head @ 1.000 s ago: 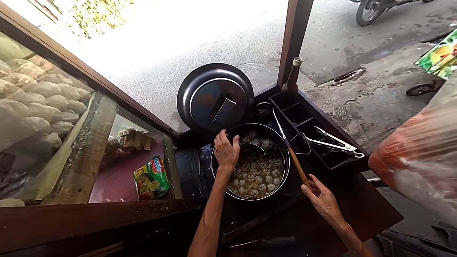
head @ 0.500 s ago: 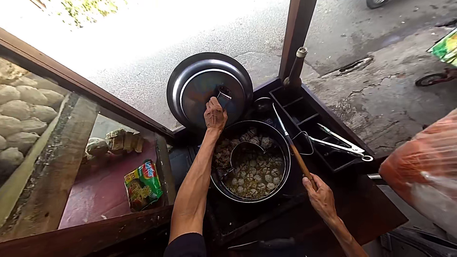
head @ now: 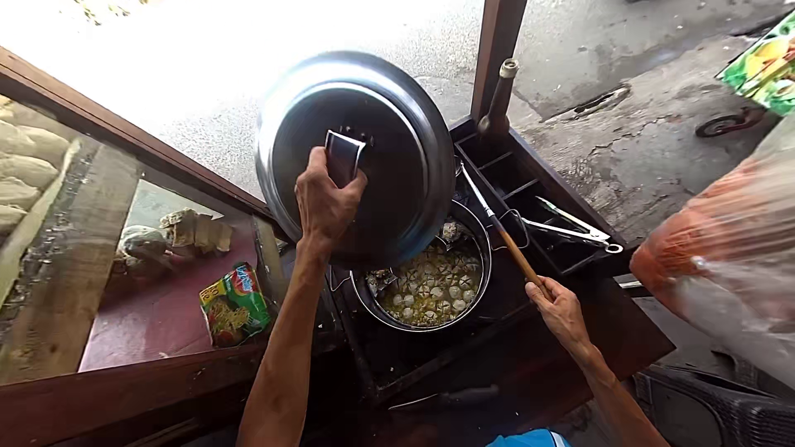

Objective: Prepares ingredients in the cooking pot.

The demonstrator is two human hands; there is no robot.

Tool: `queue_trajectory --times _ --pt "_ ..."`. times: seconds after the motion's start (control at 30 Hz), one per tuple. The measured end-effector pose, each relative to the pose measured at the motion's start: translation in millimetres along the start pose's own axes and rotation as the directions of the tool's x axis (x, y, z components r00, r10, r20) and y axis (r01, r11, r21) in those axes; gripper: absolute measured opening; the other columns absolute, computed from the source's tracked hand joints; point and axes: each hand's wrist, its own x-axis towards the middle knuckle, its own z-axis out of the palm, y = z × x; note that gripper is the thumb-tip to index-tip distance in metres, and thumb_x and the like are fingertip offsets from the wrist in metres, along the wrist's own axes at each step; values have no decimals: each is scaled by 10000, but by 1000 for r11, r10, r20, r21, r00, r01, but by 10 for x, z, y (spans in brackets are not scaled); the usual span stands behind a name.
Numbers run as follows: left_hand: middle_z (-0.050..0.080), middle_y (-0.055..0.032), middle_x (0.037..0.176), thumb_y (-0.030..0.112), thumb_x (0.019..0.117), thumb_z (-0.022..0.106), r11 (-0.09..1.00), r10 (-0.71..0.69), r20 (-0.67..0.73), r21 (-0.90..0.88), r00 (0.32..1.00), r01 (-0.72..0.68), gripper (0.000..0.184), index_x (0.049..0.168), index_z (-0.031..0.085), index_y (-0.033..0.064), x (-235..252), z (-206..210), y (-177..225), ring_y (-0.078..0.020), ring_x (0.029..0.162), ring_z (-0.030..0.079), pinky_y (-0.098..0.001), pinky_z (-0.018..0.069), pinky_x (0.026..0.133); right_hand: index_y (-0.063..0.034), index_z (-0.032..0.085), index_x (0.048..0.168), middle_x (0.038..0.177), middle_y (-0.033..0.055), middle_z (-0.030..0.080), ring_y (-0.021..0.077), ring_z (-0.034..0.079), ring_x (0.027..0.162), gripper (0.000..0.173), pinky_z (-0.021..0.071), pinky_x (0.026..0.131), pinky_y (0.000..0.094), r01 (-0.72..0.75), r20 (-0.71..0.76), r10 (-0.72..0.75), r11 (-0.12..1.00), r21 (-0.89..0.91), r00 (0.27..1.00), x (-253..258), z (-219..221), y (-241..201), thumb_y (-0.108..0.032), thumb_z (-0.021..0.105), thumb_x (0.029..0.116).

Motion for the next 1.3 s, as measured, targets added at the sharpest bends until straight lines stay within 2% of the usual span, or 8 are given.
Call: queue_trajectory --times 0.2,0.43,0.7,0.83,0.93,1.03,1.13,1.3 --pt "655 -220 872 273 880 783 994 -36 346 -87 938 70 353 1059 648 0 -592 520 -199 -394 788 657 -611 521 690 -36 687 1210 821 22 666 83 591 674 304 503 655 296 2 26 -4 998 61 1000 41 -90 -33 -257 600 1020" --pt "688 -212 972 372 874 766 987 -158 593 80 790 138 435 1076 676 -3 -637 1169 -214 -377 960 674 -595 509 859 -38 682 1225 859 43 691 111 624 709 305 525 694 328 -5 37 2 998 62 999 88 -148 -52 -252 610 1019" --pt "695 -228 1017 352 886 752 994 -110 554 35 825 108 448 1126 677 -18 -628 1431 -272 -381 1003 677 -586 506 899 -37 685 1216 848 39 696 112 624 698 307 525 695 332 -10 29 8 997 75 1000 75 -147 -52 -261 623 1015" --pt "710 -206 993 338 882 737 994 -102 462 3 881 114 440 1164 682 5 -759 1495 -273 -374 974 690 -583 518 881 -64 648 1323 1010 142 715 275 675 882 399 523 815 504 20 1 -20 995 -94 1000 31 -165 -91 -318 613 1018" --pt "721 -208 1013 332 872 756 994 -94 405 -14 910 109 476 1220 675 17 -831 1513 -289 -382 978 701 -600 532 873 0 578 1403 1322 223 635 413 594 1219 536 477 1023 555 204 -105 -244 933 -297 964 -79 -102 -88 -332 641 986" --pt "720 -224 1049 371 875 760 997 -70 370 -14 927 81 516 1241 670 19 -858 1516 -302 -401 998 701 -625 533 877 46 615 1340 1385 250 602 453 546 1297 512 430 1103 540 425 -184 -517 821 -381 836 -308 5 -127 -305 605 969" --pt "634 -249 1261 530 883 746 998 -7 351 -54 936 28 733 1362 581 0 -932 1474 -359 -413 1183 616 -603 494 987 -16 698 1249 1291 176 679 372 621 1226 385 501 1046 501 561 4 -582 783 -269 813 -764 176 -150 -285 616 987" --pt "523 -298 1424 494 1012 547 998 -53 148 23 988 50 736 1507 425 -37 -1528 1123 -683 -455 1345 492 -594 386 1119 -116 613 1404 1431 150 596 355 530 1354 534 467 1062 534 663 594 -454 726 -186 664 -1324 733 316 -367 705 941"
